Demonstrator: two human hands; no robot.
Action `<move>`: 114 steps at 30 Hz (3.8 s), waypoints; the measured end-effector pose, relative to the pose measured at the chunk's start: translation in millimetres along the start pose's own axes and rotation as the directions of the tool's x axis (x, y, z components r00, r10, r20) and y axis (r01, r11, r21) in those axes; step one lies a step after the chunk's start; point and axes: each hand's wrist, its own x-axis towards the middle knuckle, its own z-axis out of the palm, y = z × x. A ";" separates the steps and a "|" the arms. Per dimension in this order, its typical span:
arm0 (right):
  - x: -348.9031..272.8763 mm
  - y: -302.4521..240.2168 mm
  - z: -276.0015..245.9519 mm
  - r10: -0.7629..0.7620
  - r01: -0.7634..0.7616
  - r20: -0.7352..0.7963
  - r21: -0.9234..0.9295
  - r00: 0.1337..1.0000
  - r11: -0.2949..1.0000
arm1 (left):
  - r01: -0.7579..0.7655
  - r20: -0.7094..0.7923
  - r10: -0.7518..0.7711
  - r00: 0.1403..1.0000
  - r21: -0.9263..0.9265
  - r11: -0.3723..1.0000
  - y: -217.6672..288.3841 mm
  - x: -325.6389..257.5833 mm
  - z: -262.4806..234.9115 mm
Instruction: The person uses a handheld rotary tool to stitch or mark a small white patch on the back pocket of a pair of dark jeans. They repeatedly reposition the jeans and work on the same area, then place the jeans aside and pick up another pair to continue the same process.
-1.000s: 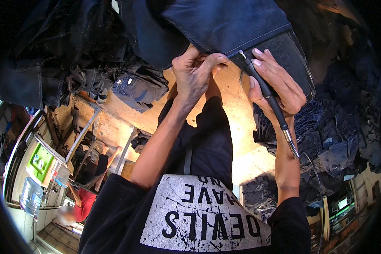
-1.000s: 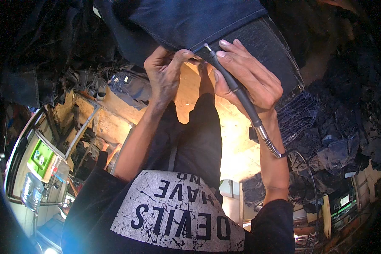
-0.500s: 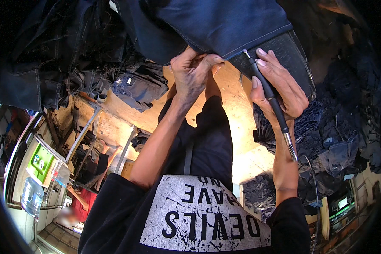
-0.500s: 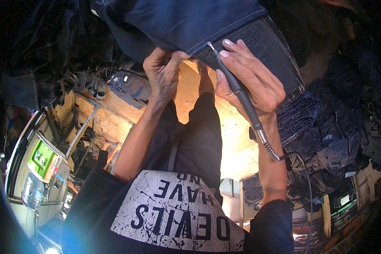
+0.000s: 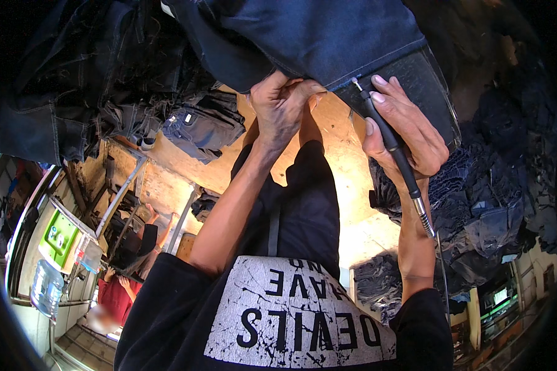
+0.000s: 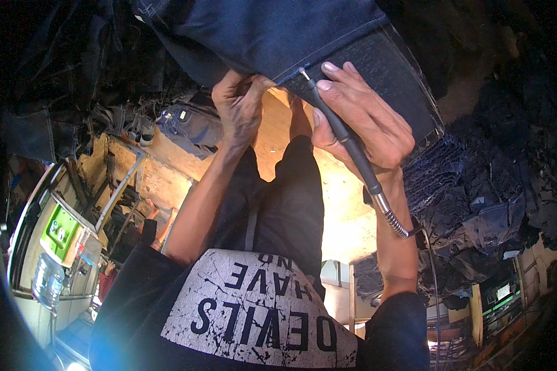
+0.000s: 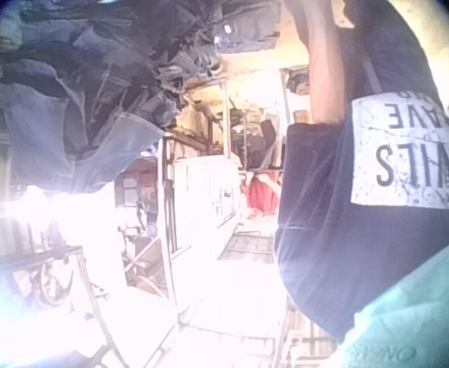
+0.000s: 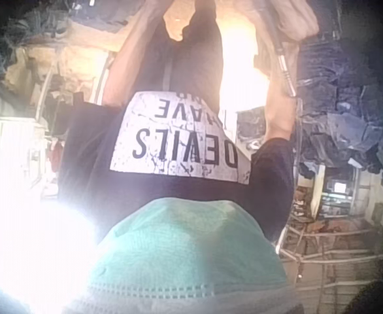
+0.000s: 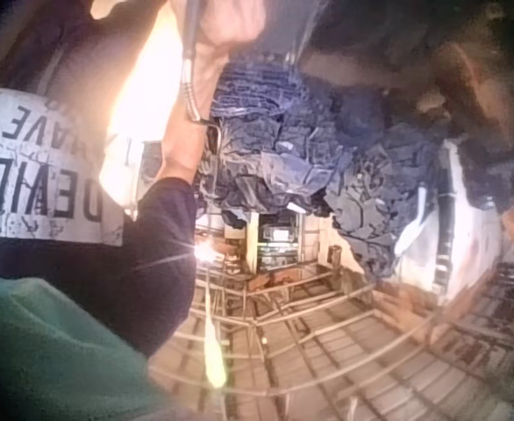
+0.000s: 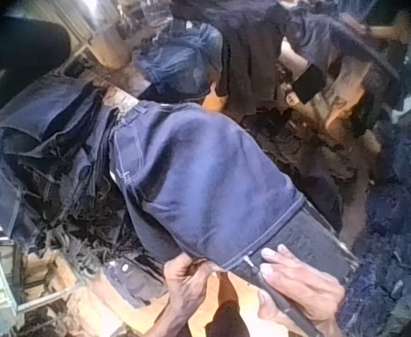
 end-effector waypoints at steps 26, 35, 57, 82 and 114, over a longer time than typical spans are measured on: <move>-5.3 4.2 -1.4 0.008 -0.008 -0.024 -0.024 1.000 1.000 | -0.025 0.026 0.027 0.999 -0.067 0.997 -23.0 -0.4 2.9; -6.0 5.4 -2.2 0.024 -0.025 -0.050 -0.030 0.998 0.999 | -0.085 0.037 0.089 0.995 -0.091 0.992 -32.2 0.0 3.2; -6.7 3.8 -3.2 0.106 -0.113 -0.108 -0.070 0.989 0.991 | -0.079 -0.003 0.079 0.997 0.008 0.997 -50.0 3.8 6.5; -12.0 3.0 -0.9 0.199 -0.207 -0.213 -0.015 0.957 0.978 | -0.145 -0.062 0.149 0.987 0.066 0.987 -61.8 14.6 18.3; -9.8 4.8 1.0 0.226 -0.250 -0.220 -0.086 0.949 0.964 | -0.138 -0.146 0.127 0.981 -0.069 0.988 -70.9 15.4 35.5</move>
